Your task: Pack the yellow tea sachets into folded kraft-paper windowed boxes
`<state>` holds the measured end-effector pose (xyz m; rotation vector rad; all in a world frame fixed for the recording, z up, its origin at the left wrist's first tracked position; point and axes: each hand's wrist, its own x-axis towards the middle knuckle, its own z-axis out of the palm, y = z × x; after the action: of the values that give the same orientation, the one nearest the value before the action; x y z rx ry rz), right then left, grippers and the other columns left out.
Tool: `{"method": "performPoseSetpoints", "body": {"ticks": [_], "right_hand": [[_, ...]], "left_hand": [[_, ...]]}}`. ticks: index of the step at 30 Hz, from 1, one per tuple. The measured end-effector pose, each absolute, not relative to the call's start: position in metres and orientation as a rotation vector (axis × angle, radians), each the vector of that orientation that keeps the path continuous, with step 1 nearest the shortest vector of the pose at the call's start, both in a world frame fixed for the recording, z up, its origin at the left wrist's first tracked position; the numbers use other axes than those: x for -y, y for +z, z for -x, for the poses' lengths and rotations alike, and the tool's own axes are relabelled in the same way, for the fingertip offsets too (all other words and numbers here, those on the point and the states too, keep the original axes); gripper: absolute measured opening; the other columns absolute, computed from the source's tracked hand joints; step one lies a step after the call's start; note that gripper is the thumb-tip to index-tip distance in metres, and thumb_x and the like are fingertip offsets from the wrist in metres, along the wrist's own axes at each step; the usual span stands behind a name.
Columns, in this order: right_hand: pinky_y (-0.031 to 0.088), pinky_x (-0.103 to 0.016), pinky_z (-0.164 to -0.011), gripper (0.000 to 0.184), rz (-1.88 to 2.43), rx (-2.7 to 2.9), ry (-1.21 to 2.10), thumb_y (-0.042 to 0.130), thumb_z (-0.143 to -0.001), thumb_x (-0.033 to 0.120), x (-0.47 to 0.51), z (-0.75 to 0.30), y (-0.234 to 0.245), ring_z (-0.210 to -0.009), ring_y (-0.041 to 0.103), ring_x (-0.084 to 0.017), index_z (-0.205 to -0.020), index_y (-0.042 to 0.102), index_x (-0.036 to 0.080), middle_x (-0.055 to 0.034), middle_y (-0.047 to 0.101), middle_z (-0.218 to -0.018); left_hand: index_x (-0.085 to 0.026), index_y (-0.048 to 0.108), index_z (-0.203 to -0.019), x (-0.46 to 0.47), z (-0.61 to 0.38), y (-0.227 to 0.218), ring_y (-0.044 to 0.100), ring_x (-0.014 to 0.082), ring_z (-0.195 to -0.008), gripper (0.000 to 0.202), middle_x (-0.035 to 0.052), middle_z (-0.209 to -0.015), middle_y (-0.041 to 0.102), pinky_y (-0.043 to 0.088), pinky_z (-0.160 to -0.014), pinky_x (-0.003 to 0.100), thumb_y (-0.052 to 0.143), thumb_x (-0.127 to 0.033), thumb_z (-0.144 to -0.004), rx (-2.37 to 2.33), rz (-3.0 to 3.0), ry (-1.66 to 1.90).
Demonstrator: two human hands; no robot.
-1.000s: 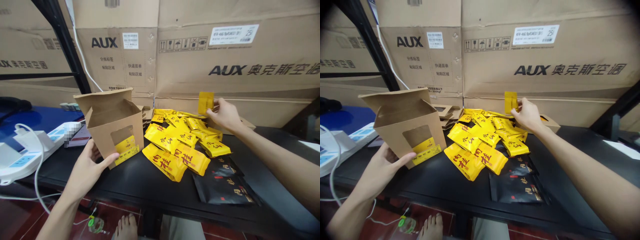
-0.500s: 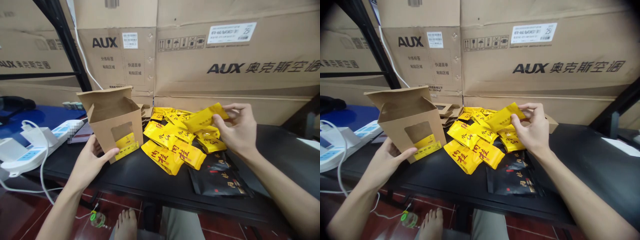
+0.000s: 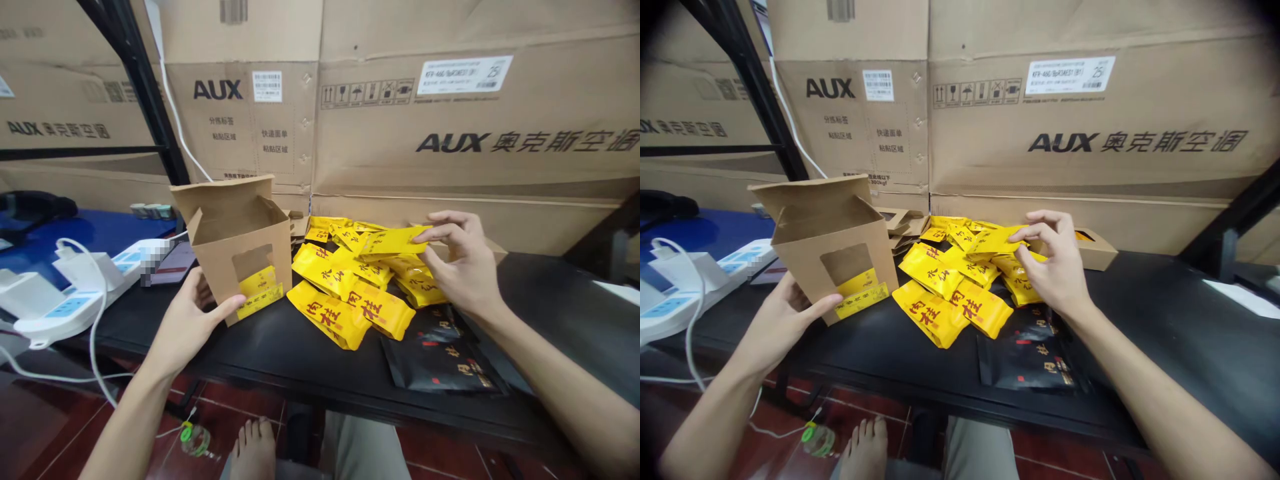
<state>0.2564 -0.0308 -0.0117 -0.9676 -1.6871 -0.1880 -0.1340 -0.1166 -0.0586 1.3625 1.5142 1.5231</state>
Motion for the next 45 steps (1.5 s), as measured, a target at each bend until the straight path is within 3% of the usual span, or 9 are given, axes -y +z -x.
{"method": "performPoseSetpoints", "body": {"ticks": [4,9,13,19,22,28,33,39,45], "right_hand": [[0.061,-0.037,-0.088,0.008,0.978,1.638,0.064,0.065,-0.083,0.029,0.031,-0.256,-0.012,-0.091,0.073,-0.019,-0.087,0.069,0.023,-0.0079,0.075,-0.096],[0.061,-0.039,-0.089,0.023,1.104,1.658,0.106,0.059,-0.089,0.036,0.042,-0.25,-0.007,-0.092,0.077,-0.021,-0.088,0.078,0.022,-0.0087,0.082,-0.099],[0.065,-0.041,-0.089,0.023,1.083,1.628,0.227,0.075,-0.08,0.044,0.041,-0.247,-0.008,-0.091,0.078,-0.023,-0.09,0.079,0.023,-0.0082,0.082,-0.099],[0.066,-0.039,-0.09,0.052,0.974,1.563,0.316,0.085,-0.072,0.031,0.029,-0.25,-0.015,-0.091,0.076,-0.022,-0.122,0.071,0.027,-0.0069,0.077,-0.101],[0.066,-0.04,-0.089,0.037,1.004,1.499,0.317,0.08,-0.076,0.028,0.036,-0.243,-0.007,-0.087,0.076,-0.022,-0.112,0.069,0.026,-0.0092,0.076,-0.104],[0.066,-0.035,-0.082,0.016,0.714,1.528,0.01,0.074,-0.081,0.02,0.068,-0.192,0.044,-0.085,0.074,-0.018,-0.084,0.061,0.028,-0.0042,0.073,-0.091],[0.061,-0.031,-0.089,0.009,0.511,1.892,-0.37,0.065,-0.094,0.017,0.09,-0.129,0.094,-0.096,0.072,-0.015,-0.097,0.065,0.026,-0.0023,0.074,-0.102],[0.054,-0.037,-0.091,0.03,0.754,2.483,-0.722,0.053,-0.095,0.009,0.094,-0.061,0.131,-0.109,0.07,-0.026,-0.119,0.067,0.019,-0.0085,0.072,-0.119],[0.054,-0.038,-0.088,0.025,0.98,2.625,-0.68,0.062,-0.091,0.013,0.081,-0.025,0.139,-0.107,0.073,-0.032,-0.113,0.073,0.017,-0.01,0.075,-0.105]], "left_hand": [[-0.025,0.058,-0.13,0.116,0.135,-0.06,0.066,0.0337,-0.135,0.071,0.0111,-0.148,0.067,0.05,-0.12,0.056,0.091,-0.045,-0.071,-1.49,-1.355,1.522],[-0.025,0.058,-0.132,0.117,0.136,-0.061,0.065,0.0335,-0.136,0.071,0.0111,-0.149,0.067,0.05,-0.12,0.055,0.09,-0.044,-0.071,-1.482,-1.358,1.524],[-0.025,0.059,-0.131,0.116,0.135,-0.06,0.066,0.034,-0.136,0.069,0.0117,-0.149,0.067,0.052,-0.118,0.053,0.09,-0.042,-0.071,-1.52,-1.363,1.522],[-0.024,0.059,-0.13,0.115,0.136,-0.061,0.067,0.0343,-0.135,0.07,0.0123,-0.149,0.068,0.054,-0.117,0.052,0.09,-0.043,-0.071,-1.509,-1.379,1.532],[-0.025,0.06,-0.13,0.115,0.137,-0.062,0.068,0.0331,-0.134,0.069,0.011,-0.147,0.069,0.055,-0.115,0.051,0.091,-0.045,-0.071,-1.518,-1.39,1.531],[-0.025,0.06,-0.131,0.115,0.138,-0.064,0.07,0.0322,-0.129,0.069,0.0104,-0.143,0.071,0.056,-0.113,0.05,0.09,-0.046,-0.073,-1.512,-1.42,1.524],[-0.026,0.058,-0.134,0.113,0.142,-0.068,0.069,0.0326,-0.131,0.074,0.0098,-0.144,0.07,0.055,-0.114,0.051,0.091,-0.049,-0.072,-1.487,-1.426,1.515],[-0.027,0.058,-0.134,0.109,0.144,-0.073,0.071,0.032,-0.128,0.073,0.0095,-0.141,0.072,0.055,-0.114,0.052,0.091,-0.05,-0.072,-1.453,-1.438,1.514],[-0.026,0.058,-0.131,0.109,0.144,-0.072,0.071,0.0342,-0.127,0.073,0.0113,-0.137,0.074,0.056,-0.111,0.053,0.09,-0.052,-0.07,-1.471,-1.44,1.5]]}}
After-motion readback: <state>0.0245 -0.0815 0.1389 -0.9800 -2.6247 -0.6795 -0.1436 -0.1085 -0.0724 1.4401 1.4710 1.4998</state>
